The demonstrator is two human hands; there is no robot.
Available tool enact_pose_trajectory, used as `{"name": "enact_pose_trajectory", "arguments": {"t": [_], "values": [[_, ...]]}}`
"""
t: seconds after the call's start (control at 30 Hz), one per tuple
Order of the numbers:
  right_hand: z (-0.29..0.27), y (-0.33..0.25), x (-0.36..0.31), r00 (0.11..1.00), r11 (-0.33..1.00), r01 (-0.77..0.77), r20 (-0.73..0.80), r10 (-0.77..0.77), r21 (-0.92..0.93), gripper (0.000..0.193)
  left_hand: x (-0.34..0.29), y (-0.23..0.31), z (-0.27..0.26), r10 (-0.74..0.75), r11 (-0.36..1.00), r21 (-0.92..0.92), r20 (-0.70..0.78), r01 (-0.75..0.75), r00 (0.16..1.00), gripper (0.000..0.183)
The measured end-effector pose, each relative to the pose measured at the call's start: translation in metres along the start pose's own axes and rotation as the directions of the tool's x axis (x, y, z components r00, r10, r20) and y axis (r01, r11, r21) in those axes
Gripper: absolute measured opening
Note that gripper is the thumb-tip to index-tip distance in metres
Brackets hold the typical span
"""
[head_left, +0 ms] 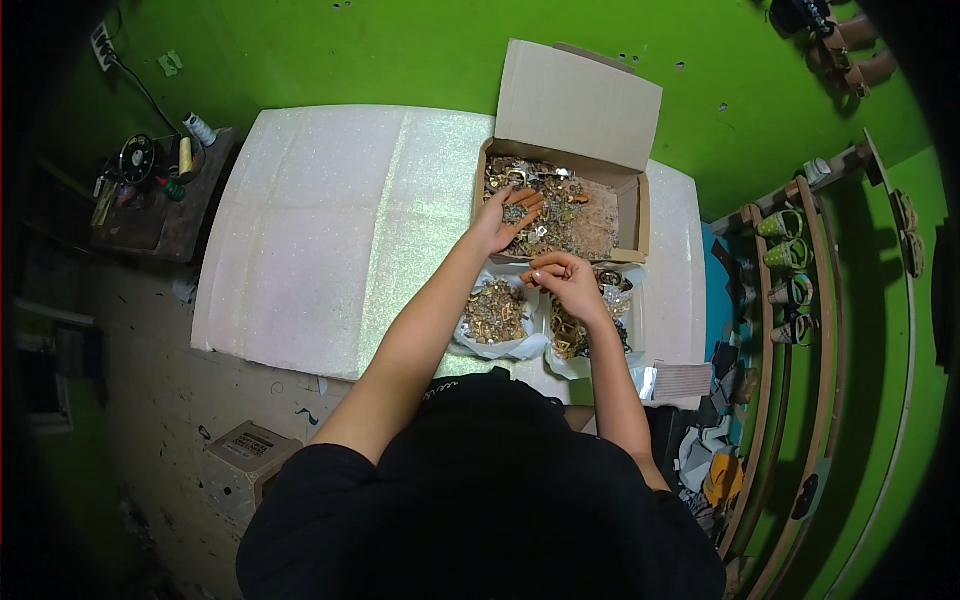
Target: Sorting various metal shoe ornaments and buckles from a cardboard box into smaller plastic bins on a worktable.
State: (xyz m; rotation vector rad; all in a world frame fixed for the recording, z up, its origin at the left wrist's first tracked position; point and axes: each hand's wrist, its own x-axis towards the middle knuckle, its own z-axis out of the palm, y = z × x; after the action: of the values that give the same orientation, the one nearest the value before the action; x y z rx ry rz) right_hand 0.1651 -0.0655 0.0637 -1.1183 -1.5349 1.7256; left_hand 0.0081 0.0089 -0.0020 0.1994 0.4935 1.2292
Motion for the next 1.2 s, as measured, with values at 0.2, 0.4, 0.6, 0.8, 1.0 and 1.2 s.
{"name": "enact_pose_trajectory", "arguments": {"t": [0.2,0.4,0.6,0.8,1.0,1.2], "values": [[-0.005,0.013,0.003,0.999,0.998,0.031,-0.016,-0.03,0.054,0.018,0.002,-0.001,-0.003,-0.004,1.0,-0.007,-0.016,0.003,1.0,0.037],[-0.006,0.016,0.002,1.0,0.999,0.0,-0.02,0.001,0.033,0.019,0.005,-0.001,-0.006,-0.009,1.0,-0.017,-0.001,0.009,1.0,0.038],[-0.003,0.016,0.003,1.0,0.999,0.016,0.005,-0.016,0.051,0.015,0.003,-0.002,-0.005,0.012,1.0,-0.02,0.021,-0.012,1.0,0.037],[-0.002,0.016,0.004,0.998,0.998,0.056,0.019,-0.057,0.02,0.013,0.003,-0.002,-0.004,-0.012,1.0,-0.008,0.001,0.012,1.0,0.037],[0.001,0.015,0.005,0.997,0.989,0.075,0.028,-0.072,-0.125,0.014,0.004,-0.001,-0.006,-0.013,1.0,-0.028,0.03,0.013,0.999,0.036],[0.003,-0.002,0.011,0.999,0.995,0.002,0.037,0.002,-0.098,0.013,0.0,0.001,-0.001,-0.014,0.999,-0.028,0.019,0.015,1.0,0.042]]}}
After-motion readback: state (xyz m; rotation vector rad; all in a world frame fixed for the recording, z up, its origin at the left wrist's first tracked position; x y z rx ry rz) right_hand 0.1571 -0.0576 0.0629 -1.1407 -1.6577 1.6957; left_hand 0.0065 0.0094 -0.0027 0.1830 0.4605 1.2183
